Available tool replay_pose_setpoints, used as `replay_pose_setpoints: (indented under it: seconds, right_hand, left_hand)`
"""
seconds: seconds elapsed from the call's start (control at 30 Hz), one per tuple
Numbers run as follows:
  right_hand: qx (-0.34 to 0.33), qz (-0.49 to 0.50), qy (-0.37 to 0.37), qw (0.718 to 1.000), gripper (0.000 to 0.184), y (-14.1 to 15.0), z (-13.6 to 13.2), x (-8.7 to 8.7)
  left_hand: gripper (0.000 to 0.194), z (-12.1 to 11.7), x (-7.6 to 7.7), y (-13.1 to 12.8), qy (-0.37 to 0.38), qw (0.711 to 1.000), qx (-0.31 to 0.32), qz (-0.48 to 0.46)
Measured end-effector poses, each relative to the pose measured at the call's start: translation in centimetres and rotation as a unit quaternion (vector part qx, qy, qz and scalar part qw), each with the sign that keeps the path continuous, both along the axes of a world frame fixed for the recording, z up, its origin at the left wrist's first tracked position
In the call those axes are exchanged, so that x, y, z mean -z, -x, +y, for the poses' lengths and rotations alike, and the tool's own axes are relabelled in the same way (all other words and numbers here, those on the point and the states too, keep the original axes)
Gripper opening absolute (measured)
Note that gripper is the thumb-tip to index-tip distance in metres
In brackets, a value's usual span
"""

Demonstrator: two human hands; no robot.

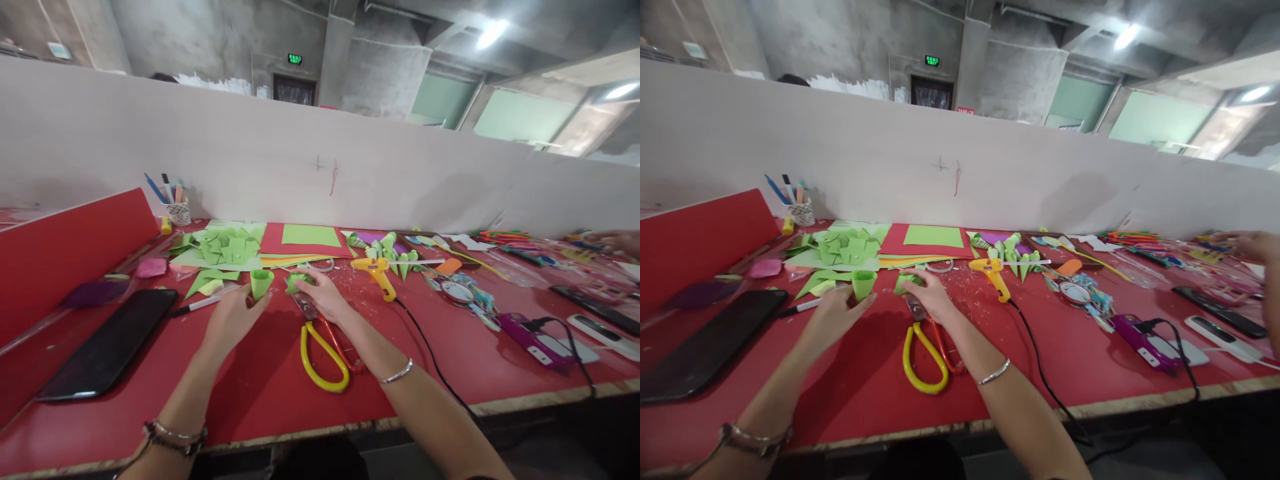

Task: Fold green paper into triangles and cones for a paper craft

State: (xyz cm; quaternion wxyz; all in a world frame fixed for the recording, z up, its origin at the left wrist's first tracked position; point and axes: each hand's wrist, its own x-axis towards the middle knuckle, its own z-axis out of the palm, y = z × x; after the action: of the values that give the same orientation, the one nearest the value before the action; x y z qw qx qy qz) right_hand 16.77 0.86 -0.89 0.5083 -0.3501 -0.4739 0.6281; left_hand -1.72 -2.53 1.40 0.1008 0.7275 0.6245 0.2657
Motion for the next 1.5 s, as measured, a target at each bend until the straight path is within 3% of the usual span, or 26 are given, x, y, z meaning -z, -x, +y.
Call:
replay_pose_setpoints:
  seconds: [0.13, 0.37, 0.67, 0.93, 1.23, 1.5]
  right_hand:
    - [0.025, -0.006, 0.013, 1.000, 0.042, 0.1, -0.2, -0.4]
    - [0.027, -0.045, -0.031, 0.998, 0.038, -0.2, -0.1, -0.2]
    - [-0.011, 0.045, -0.017, 0.999, 0.033, -0.3, -0.3, -0.7]
    - [-0.011, 0.041, -0.018, 0.999, 0.039, -0.2, -0.9, -1.3]
    - [0.060, -0.013, -0.100, 0.993, 0.034, -0.6, -1.4, -2.4]
    - [0.064, -0.067, -0.183, 0.979, 0.029, 0.1, -2.5, -3.5]
  left_hand:
    - [0.037, -0.1, 0.0, -0.2, 0.005, 1.000, 0.008, -0.012]
    - [0.033, -0.3, -0.1, -0.3, -0.012, 0.999, 0.002, 0.032]
    - [0.033, -0.3, -0.2, -0.3, -0.010, 1.000, 0.009, 0.022]
    - [0.027, -0.6, -0.7, -0.4, 0.004, 0.999, -0.002, 0.042]
    - [0.022, -1.1, -0.8, -0.8, 0.026, 0.995, -0.008, 0.100]
    - [0.020, -1.1, -0.7, -0.9, 0.004, 0.987, -0.013, 0.162]
